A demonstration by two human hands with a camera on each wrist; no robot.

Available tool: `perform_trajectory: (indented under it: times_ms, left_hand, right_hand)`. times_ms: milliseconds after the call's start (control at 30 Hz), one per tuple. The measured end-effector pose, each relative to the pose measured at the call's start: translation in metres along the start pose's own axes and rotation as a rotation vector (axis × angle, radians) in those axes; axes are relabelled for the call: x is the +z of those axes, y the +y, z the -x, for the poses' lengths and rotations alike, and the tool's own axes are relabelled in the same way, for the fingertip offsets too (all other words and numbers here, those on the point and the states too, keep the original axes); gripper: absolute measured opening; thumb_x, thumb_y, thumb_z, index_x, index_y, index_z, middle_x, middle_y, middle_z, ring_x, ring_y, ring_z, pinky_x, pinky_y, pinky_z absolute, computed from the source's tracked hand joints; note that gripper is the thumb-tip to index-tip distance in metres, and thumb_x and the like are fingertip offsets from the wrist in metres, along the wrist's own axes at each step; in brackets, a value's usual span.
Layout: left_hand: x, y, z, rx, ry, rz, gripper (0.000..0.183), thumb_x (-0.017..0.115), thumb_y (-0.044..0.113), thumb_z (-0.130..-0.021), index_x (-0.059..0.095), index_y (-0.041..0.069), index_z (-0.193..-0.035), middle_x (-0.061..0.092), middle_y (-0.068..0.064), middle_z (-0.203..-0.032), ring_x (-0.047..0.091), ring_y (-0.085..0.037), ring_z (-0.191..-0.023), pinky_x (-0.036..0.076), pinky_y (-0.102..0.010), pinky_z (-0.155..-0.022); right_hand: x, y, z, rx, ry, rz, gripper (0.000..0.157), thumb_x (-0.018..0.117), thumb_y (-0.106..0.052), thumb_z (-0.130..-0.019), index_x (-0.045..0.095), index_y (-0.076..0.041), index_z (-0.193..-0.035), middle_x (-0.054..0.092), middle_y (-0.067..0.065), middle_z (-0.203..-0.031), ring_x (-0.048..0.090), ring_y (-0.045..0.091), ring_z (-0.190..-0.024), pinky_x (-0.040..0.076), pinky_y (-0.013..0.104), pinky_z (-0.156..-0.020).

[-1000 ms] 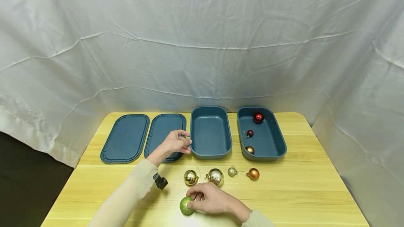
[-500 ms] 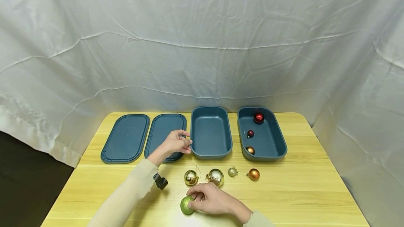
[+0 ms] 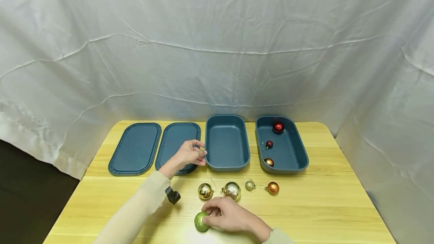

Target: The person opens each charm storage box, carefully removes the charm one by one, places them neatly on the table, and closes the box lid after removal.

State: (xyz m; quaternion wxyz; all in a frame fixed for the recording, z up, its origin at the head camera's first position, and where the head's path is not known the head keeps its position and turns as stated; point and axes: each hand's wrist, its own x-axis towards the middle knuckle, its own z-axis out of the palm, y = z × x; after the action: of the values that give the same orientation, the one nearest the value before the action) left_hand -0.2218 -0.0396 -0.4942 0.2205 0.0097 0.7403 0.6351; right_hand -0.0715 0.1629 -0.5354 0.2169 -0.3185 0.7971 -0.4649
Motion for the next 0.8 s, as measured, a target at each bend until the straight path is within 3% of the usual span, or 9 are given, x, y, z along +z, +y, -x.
perform_trajectory:
  times_ms: [300, 500, 667, 800]
  left_hand:
    - [-0.001, 0.001, -0.001, -0.011, -0.002, 0.006, 0.040, 0.066, -0.002, -0.100, 0.053, -0.009, -0.137, 0.069, -0.011, -0.073, 0.068, -0.014, -0.054, 0.068, -0.036, -0.066]
    - [-0.003, 0.006, 0.001, -0.030, 0.016, -0.047, 0.040, 0.069, 0.000, -0.100, 0.056, -0.008, -0.137, 0.074, -0.017, -0.085, 0.073, -0.020, -0.062, 0.069, -0.039, -0.070]
    - [-0.001, 0.015, 0.003, 0.022, 0.095, -0.187, 0.036, 0.070, 0.009, -0.101, 0.060, -0.005, -0.132, 0.074, -0.020, -0.087, 0.077, -0.031, -0.068, 0.068, -0.049, -0.072]
    - [0.006, 0.024, 0.003, 0.099, 0.153, -0.279, 0.030, 0.069, 0.014, -0.102, 0.063, 0.000, -0.128, 0.076, -0.024, -0.089, 0.074, -0.024, -0.059, 0.068, -0.052, -0.071]
  right_hand:
    - [0.000, -0.002, 0.000, -0.018, 0.007, 0.006, 0.031, 0.069, -0.028, -0.104, 0.075, -0.005, -0.123, 0.076, -0.005, -0.099, 0.067, -0.005, -0.088, 0.060, 0.018, -0.078]
    - [-0.007, -0.005, 0.002, -0.031, 0.040, 0.015, 0.034, 0.069, -0.026, -0.104, 0.073, 0.000, -0.125, 0.076, -0.002, -0.102, 0.067, -0.003, -0.090, 0.061, 0.019, -0.078]
    - [-0.018, -0.010, 0.007, -0.022, 0.076, 0.046, 0.033, 0.069, -0.027, -0.104, 0.074, -0.002, -0.124, 0.075, -0.005, -0.100, 0.066, -0.002, -0.089, 0.060, 0.020, -0.078]
    - [-0.035, -0.016, 0.011, -0.017, 0.145, 0.101, 0.030, 0.070, -0.026, -0.103, 0.075, -0.004, -0.124, 0.074, -0.005, -0.099, 0.066, -0.001, -0.088, 0.060, 0.022, -0.078]
